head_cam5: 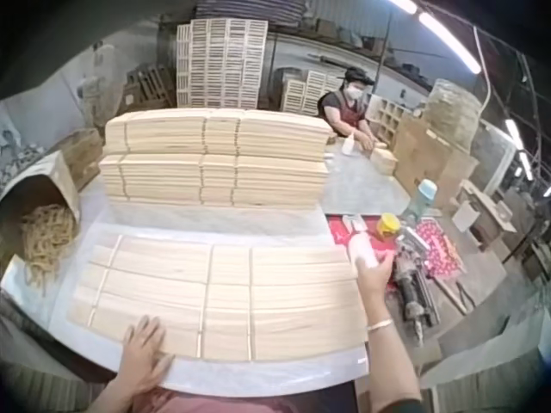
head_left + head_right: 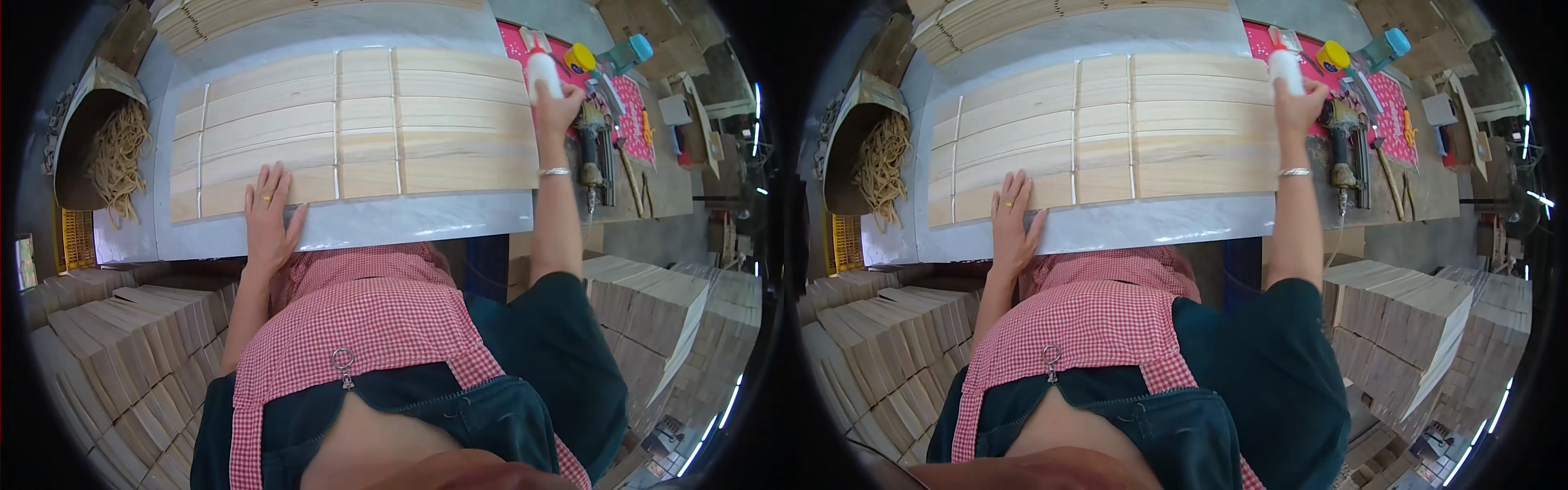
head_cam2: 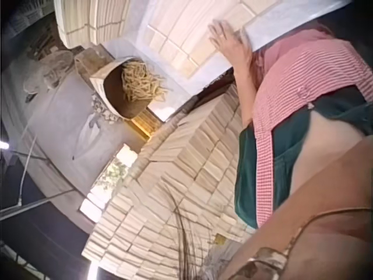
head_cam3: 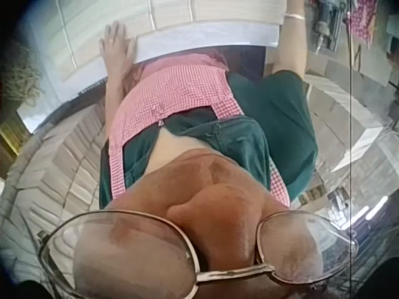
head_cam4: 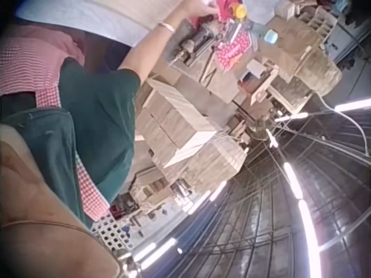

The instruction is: Assembling wooden box frames by applying glue to joints and securing them with a pneumatic stapler.

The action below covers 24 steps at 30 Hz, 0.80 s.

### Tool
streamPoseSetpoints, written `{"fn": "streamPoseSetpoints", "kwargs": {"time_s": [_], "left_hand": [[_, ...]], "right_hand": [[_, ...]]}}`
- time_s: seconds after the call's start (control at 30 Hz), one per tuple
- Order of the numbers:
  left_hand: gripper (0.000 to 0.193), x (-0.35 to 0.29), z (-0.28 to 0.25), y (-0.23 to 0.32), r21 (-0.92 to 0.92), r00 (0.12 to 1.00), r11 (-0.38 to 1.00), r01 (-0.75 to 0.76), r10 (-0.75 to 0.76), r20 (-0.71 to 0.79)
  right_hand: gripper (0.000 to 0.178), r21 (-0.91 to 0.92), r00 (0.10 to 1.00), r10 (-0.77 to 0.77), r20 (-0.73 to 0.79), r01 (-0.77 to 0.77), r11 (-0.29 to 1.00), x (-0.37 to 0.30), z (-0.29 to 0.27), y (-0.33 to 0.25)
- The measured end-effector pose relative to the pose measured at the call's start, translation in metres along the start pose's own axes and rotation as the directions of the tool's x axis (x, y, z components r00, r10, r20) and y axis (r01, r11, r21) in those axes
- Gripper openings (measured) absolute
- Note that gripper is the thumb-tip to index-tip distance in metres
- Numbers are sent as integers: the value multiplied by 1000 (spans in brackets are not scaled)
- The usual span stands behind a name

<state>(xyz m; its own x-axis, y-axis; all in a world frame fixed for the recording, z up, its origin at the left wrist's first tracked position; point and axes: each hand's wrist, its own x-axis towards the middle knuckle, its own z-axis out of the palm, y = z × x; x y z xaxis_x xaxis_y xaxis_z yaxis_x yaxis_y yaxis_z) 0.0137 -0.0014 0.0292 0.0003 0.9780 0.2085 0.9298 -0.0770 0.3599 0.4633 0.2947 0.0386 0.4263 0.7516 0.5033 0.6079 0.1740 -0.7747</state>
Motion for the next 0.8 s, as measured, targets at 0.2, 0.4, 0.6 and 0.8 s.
{"fn": "streamPoseSetpoints", "kwargs": {"time_s": [0.2,0.4,0.6,0.8], "left_hand": [[59,7,-1,-1,24,999,1000,11,-13,53],[59,3,-11,-2,55,996,997,56,-59,63],[58,17,0,-5,57,998,998,9,-12,57],[56,74,21,-31,53,999,998,-37,37,2]], "right_hand": [[51,-397,989,96,111,-45,917,83,18,77],[65,-75,686,-335,646,494,866,25,-5,-10],[67,3,441,-334,833,600,800,-90,-65,-54],[58,-38,458,-353,816,652,758,-87,-33,-39]]}}
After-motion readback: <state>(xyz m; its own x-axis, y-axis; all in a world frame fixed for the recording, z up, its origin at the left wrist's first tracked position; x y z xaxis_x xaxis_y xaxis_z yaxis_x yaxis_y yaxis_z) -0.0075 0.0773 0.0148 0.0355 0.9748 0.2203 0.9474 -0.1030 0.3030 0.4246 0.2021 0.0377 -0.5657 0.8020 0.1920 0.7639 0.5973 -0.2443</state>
